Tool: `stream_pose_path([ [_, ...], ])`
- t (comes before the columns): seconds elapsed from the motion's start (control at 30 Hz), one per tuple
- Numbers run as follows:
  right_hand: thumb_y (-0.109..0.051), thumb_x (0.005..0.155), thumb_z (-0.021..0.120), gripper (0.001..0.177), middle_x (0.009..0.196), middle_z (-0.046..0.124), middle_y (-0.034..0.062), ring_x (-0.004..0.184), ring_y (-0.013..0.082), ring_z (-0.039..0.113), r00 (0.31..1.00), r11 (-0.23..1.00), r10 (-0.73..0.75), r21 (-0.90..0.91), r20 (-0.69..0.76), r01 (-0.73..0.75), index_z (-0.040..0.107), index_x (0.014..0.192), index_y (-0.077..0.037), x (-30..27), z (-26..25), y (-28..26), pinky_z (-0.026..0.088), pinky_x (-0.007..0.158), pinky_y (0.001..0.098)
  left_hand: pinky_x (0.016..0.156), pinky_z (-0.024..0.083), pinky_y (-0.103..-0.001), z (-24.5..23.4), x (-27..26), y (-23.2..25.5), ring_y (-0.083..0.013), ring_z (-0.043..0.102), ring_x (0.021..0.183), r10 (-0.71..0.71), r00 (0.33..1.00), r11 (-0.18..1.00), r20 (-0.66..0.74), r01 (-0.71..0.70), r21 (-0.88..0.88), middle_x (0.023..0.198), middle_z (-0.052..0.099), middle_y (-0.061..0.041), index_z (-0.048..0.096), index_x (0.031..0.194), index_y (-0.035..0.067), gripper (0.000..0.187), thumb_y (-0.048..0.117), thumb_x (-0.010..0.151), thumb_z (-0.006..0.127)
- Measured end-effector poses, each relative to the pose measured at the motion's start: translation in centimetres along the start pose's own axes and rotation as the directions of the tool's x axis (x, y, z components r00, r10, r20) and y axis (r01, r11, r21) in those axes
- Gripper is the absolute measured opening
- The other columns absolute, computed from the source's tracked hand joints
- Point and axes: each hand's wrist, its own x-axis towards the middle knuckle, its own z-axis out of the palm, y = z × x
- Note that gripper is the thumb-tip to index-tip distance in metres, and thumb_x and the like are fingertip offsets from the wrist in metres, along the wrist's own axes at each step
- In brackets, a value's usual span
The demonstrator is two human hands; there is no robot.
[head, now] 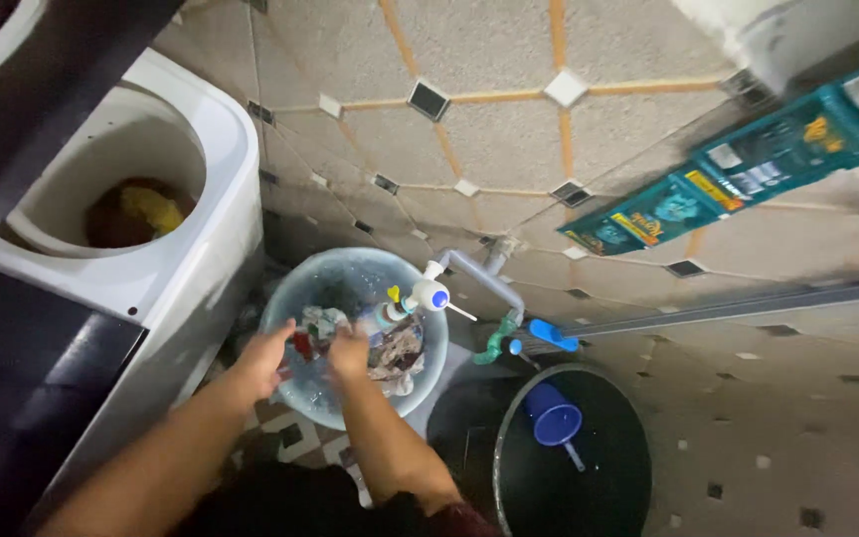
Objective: Washing clothes by hand in a bucket using water and soap.
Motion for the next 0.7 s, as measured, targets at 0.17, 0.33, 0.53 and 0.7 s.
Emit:
stream_pose_path([
  [0.17,-0.019,0.105,0.056,0.024,0.104,0.067,0.0111,0.086,0.0277,0.064,0.984,0.906,0.135,0.417,-0.116,-0.075,0.059,0.121,-0.002,-8.3,-6.6,-15.2,0.054,0.075,0.0402,0.088,0.048,-0.056,4.1,-5.0,4.1,-0.0367,0.061,0.113,-0.212,0.96,0.947,0.181,0.248,-0.205,0.128,0.067,-0.013,0.061,0.133,0.015,0.069,0.068,0.091,0.049],
  [0.33,-0.012,0.1,0.055,0.025,0.11,0.067,0.0124,0.091,0.0369,0.065,0.996,0.937,-0.059,0.34,-0.062,0.076,0.058,0.124,-0.004,-15.2,-11.4,-23.3,0.053,0.08,0.0473,0.103,0.045,-0.06,5.0,-6.9,5.5,-0.0376,0.061,0.123,-0.132,0.908,0.864,0.398,0.302,-0.403,0.135,0.066,-0.012,0.06,0.138,0.013,0.08,0.074,0.088,0.045],
  [0.53,-0.008,0.093,0.055,0.024,0.101,0.065,0.0239,0.094,0.0404,0.064,0.749,0.749,-0.663,-0.007,0.019,0.663,0.061,0.113,0.002,-18.8,-15.2,-27.2,0.052,0.084,0.045,0.104,0.047,-0.052,6.0,-10.0,6.5,-0.0373,0.064,0.116,-0.009,0.739,0.886,0.673,0.318,-0.337,0.129,0.069,-0.017,0.063,0.133,0.006,0.088,0.079,0.084,0.052],
  [0.7,-0.014,0.099,0.05,0.019,0.089,0.058,0.0119,0.08,0.0247,0.057,0.717,0.706,-0.697,0.189,0.014,0.682,0.061,0.106,0.0,-15.6,-16.3,-23.2,0.046,0.075,0.0361,0.107,0.048,-0.05,5.1,-4.3,3.7,-0.0305,0.064,0.115,0.196,0.686,0.942,0.7,0.066,-0.329,0.124,0.069,-0.012,0.065,0.129,0.006,0.06,0.056,0.095,0.065],
])
